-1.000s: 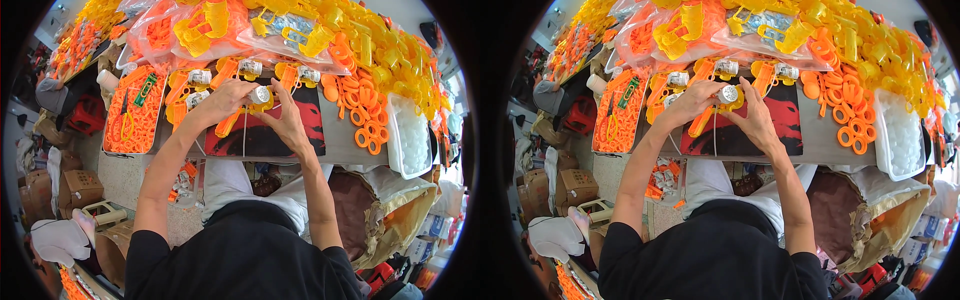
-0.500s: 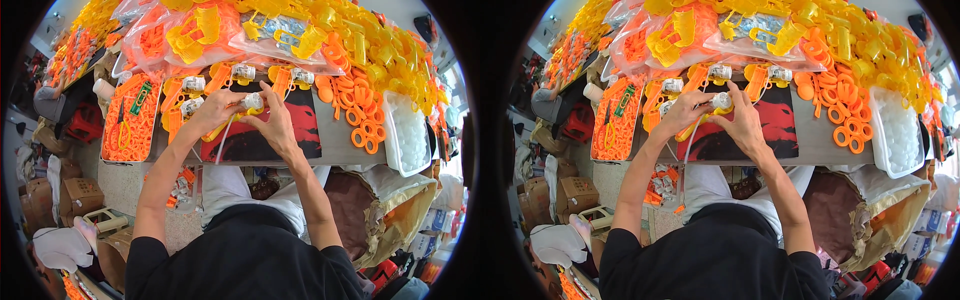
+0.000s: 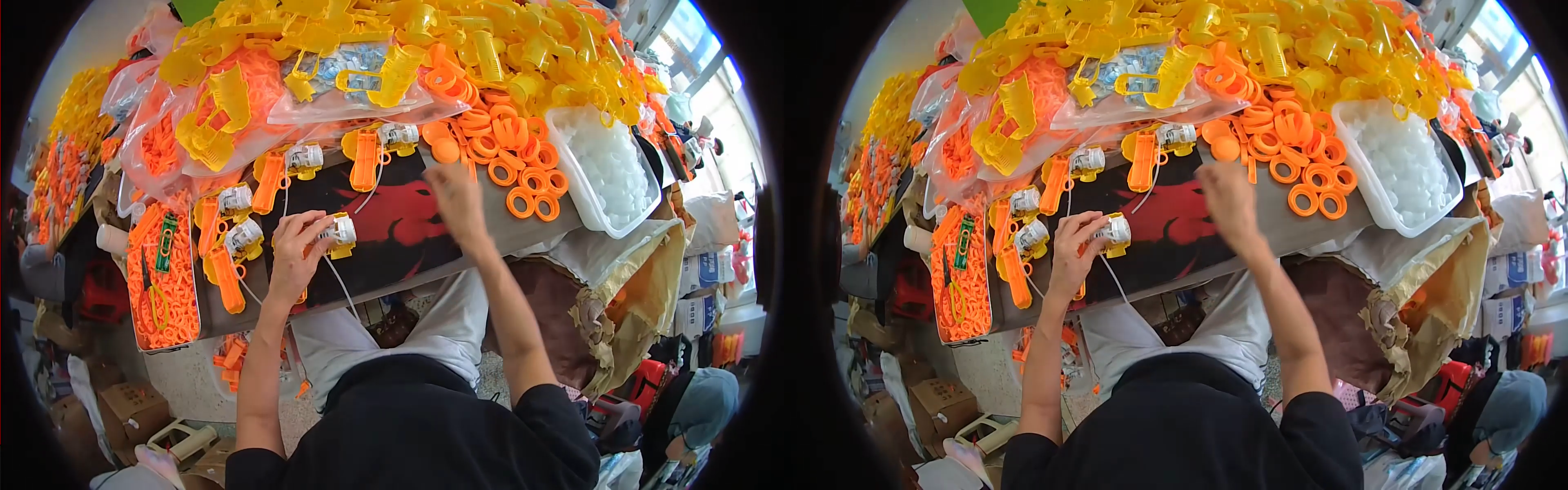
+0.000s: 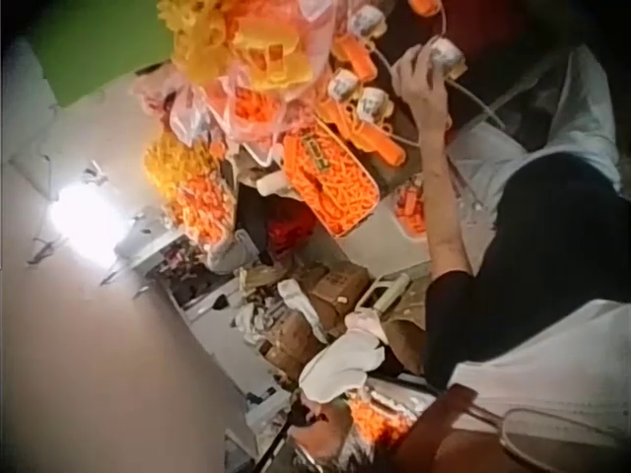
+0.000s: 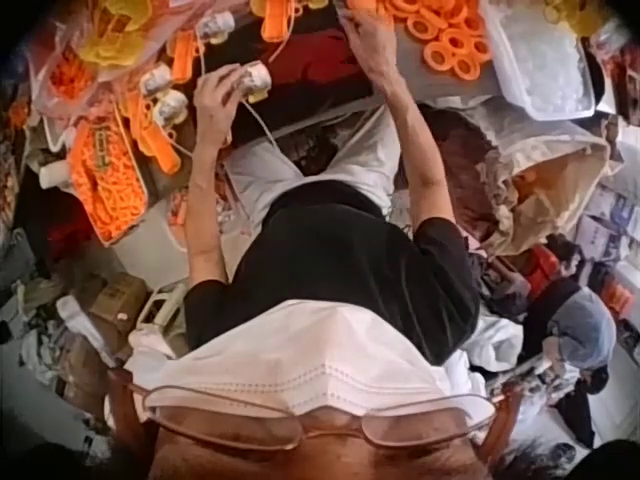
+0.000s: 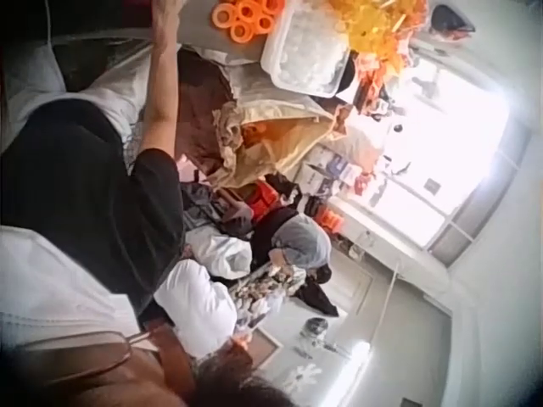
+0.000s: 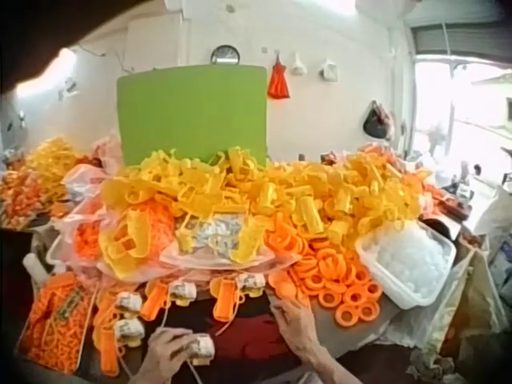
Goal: Assembling and organizing toy water gun components in a factory setting.
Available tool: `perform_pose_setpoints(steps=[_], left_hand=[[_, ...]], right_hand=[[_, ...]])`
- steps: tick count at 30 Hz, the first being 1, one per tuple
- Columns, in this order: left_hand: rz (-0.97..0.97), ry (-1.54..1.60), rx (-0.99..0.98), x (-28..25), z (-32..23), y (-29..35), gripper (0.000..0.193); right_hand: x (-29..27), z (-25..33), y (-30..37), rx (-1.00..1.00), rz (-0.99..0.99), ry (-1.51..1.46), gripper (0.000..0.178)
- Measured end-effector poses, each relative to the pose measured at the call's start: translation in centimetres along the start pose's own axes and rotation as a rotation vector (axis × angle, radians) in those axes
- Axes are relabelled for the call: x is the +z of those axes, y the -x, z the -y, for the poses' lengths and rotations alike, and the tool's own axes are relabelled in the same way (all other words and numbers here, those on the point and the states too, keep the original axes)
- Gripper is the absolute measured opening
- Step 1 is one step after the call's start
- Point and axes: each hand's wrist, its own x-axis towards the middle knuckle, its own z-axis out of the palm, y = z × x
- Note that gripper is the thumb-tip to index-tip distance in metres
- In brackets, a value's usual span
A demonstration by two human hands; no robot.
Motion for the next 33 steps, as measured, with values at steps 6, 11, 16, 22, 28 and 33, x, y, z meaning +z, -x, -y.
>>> perform_pose_setpoints(steps=[6,11,16,22,28,33], left_hand=[[-0.052,-0.021,0.030,0.8,0.2,-0.3,0.028],[-0.048,-0.049,0.009,0.2,0.0,-0.1,0.027],[-0.093,-0.081,0.062,1.5,0.7,-1.8,0.029],[-0.350,0.183,-0.221,-0.4,1.2,0.3,0.023],[-0.292,-0.102,-0.093,0.3,0.3,2.2,0.025],[-0.324,-0.084,-0.155,1.1,-0.3,2.4,0.034]], right_hand=[[-2.1,-7.1,-8.7,-0.139,-0.076,0.701,0.018],[-0.9,-7.3,-10.1,-0.150,0.062,0.831,0.014],[-2.9,-9.4,-10.0,-0.283,-0.101,0.563,0.009],[-2.0,-0.2,-2.0,-0.517,0.270,0.126,0.009],[1.2,7.0,7.1,-0.379,0.164,0.191,0.016],[2.8,7.6,7.8,-0.238,0.138,0.025,0.025]])
